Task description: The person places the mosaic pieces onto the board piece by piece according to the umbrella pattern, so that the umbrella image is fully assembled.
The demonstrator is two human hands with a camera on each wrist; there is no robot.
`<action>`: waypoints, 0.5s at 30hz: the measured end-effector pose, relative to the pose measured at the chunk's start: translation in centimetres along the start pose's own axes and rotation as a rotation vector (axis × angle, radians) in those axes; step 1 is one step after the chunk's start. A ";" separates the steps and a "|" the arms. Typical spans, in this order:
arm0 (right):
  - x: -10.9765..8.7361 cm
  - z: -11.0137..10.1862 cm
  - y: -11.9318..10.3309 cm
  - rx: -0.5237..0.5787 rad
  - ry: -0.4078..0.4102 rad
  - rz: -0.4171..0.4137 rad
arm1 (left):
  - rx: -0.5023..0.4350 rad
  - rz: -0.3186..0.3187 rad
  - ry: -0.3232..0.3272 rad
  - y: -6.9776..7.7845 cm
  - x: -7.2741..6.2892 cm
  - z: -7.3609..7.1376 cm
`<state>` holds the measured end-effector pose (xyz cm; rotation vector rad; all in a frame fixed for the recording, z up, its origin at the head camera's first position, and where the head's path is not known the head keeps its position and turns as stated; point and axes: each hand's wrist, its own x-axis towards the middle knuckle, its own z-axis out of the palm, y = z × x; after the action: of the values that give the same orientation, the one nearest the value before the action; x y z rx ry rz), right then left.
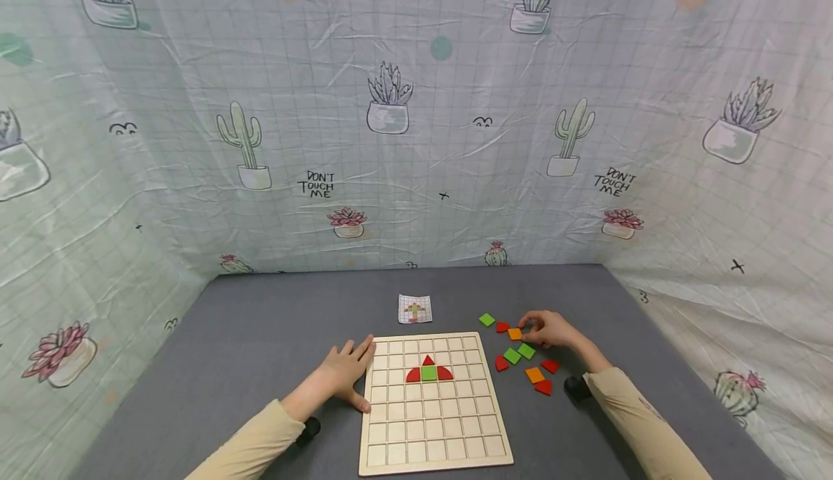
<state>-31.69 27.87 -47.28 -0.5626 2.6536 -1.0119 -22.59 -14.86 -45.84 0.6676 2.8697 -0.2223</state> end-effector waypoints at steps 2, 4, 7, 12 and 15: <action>0.2 0.0 0.0 -0.002 -0.007 0.005 | -0.003 0.000 -0.001 0.0 0.0 0.0; 0.3 0.0 0.0 -0.006 -0.010 0.007 | 0.004 0.000 -0.003 0.0 0.0 0.0; 0.5 0.0 0.1 -0.020 -0.001 0.009 | 0.012 0.001 -0.003 -0.1 0.0 -0.1; 0.6 0.0 0.2 -0.030 0.025 0.014 | 0.007 0.001 -0.002 0.0 0.1 -0.1; 0.6 0.0 0.3 -0.032 0.028 0.012 | 0.004 0.001 -0.002 -0.1 0.1 -0.1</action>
<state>-32.28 27.80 -47.51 -0.5427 2.6988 -0.9830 -22.70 -14.87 -45.78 0.6694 2.8678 -0.2290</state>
